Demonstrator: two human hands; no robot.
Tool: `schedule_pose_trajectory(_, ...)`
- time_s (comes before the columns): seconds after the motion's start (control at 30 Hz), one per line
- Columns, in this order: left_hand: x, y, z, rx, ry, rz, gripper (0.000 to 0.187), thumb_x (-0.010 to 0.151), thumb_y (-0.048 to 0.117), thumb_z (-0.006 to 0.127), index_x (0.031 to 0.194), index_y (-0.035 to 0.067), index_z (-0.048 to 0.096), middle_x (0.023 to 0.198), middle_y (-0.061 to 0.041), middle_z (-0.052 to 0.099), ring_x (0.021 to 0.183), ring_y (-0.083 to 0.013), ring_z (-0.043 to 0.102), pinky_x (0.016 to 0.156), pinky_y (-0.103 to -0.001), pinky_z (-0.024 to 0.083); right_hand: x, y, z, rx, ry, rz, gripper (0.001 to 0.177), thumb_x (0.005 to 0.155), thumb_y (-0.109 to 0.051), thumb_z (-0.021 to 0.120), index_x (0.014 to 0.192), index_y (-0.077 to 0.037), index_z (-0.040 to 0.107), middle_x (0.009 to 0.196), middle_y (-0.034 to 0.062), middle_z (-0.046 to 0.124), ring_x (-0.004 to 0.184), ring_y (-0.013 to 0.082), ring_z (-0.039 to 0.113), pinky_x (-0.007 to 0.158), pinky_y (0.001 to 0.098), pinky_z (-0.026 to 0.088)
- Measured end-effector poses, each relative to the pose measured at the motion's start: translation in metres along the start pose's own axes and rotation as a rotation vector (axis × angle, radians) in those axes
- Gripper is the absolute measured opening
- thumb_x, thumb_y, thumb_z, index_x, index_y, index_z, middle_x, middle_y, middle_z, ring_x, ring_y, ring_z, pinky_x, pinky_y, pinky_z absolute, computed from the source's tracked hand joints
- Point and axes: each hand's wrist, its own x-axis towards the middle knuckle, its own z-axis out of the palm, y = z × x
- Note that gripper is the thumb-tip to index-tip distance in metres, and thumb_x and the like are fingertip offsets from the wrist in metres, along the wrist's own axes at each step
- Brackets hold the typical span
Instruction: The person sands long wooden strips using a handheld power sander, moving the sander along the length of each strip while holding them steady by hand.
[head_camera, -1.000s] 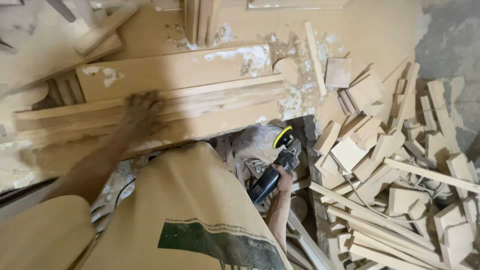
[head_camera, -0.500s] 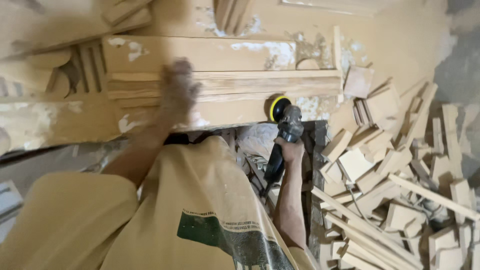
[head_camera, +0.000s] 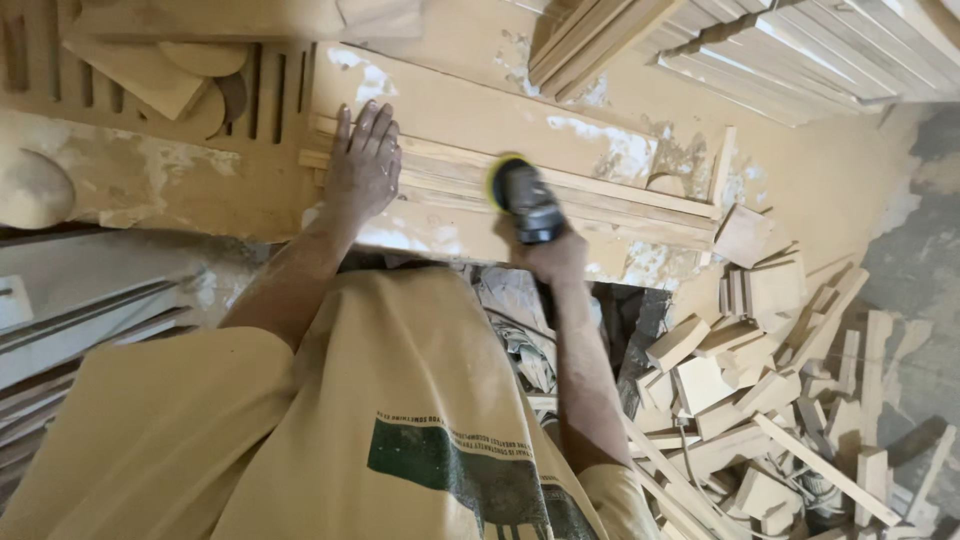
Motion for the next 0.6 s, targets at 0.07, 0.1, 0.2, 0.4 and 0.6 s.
schedule_pose_trajectory(0.07, 0.004, -0.001, 0.003, -0.142, 0.132, 0.031, 0.044, 0.114, 0.028, 0.048, 0.149, 0.005, 0.062, 0.165, -0.013, 0.053, 0.159, -0.0299, 0.037, 0.133, -0.058, 0.015, -0.008, -0.032, 0.018, -0.009, -0.068, -0.058, 0.063, 0.058, -0.035, 0.083, 0.118, -0.019, 0.076, 0.108, 0.0122, 0.08, 0.116, 0.0352, 0.073, 0.1, 0.0467, 0.059)
schedule_pose_trajectory(0.1, 0.003, 0.0, 0.004, -0.144, 0.135, 0.031, 0.044, 0.114, 0.028, 0.048, 0.149, 0.005, 0.062, 0.165, -0.013, 0.053, 0.159, -0.0299, 0.037, 0.133, -0.058, 0.015, -0.006, -0.032, 0.02, -0.01, -0.064, -0.059, 0.063, 0.058, -0.035, 0.083, 0.118, -0.019, 0.076, 0.108, 0.0122, 0.08, 0.116, 0.0352, 0.073, 0.1, 0.0467, 0.059)
schedule_pose_trajectory(0.2, -0.001, 0.0, 0.006, -0.098, 0.106, 0.03, 0.044, 0.115, 0.028, 0.043, 0.151, 0.007, 0.06, 0.165, -0.012, 0.052, 0.16, -0.0293, 0.034, 0.134, -0.057, 0.014, -0.012, -0.034, 0.008, -0.007, -0.081, -0.084, 0.064, 0.055, -0.036, 0.085, 0.116, -0.019, 0.076, 0.107, 0.012, 0.08, 0.115, 0.0355, 0.073, 0.098, 0.0462, 0.06)
schedule_pose_trajectory(0.4, 0.004, 0.0, -0.016, -0.092, -0.215, 0.017, 0.051, 0.121, 0.031, 0.026, 0.163, 0.009, 0.044, 0.178, -0.009, 0.031, 0.167, -0.0294, 0.012, 0.136, -0.056, -0.004, 0.061, 0.104, -0.007, -0.149, 0.001, 0.168, 0.061, 0.065, -0.039, 0.08, 0.122, -0.019, 0.078, 0.112, 0.0116, 0.08, 0.116, 0.034, 0.073, 0.1, 0.0489, 0.058)
schedule_pose_trajectory(0.6, 0.006, 0.002, -0.017, -0.114, -0.393, -0.009, 0.054, 0.121, 0.032, 0.015, 0.169, 0.012, 0.03, 0.182, -0.005, 0.013, 0.167, -0.0272, -0.003, 0.135, -0.054, -0.016, -0.017, -0.012, 0.006, -0.046, -0.029, 0.124, 0.068, 0.062, -0.034, 0.084, 0.127, -0.014, 0.076, 0.117, 0.0135, 0.08, 0.121, 0.0353, 0.071, 0.105, 0.0495, 0.056)
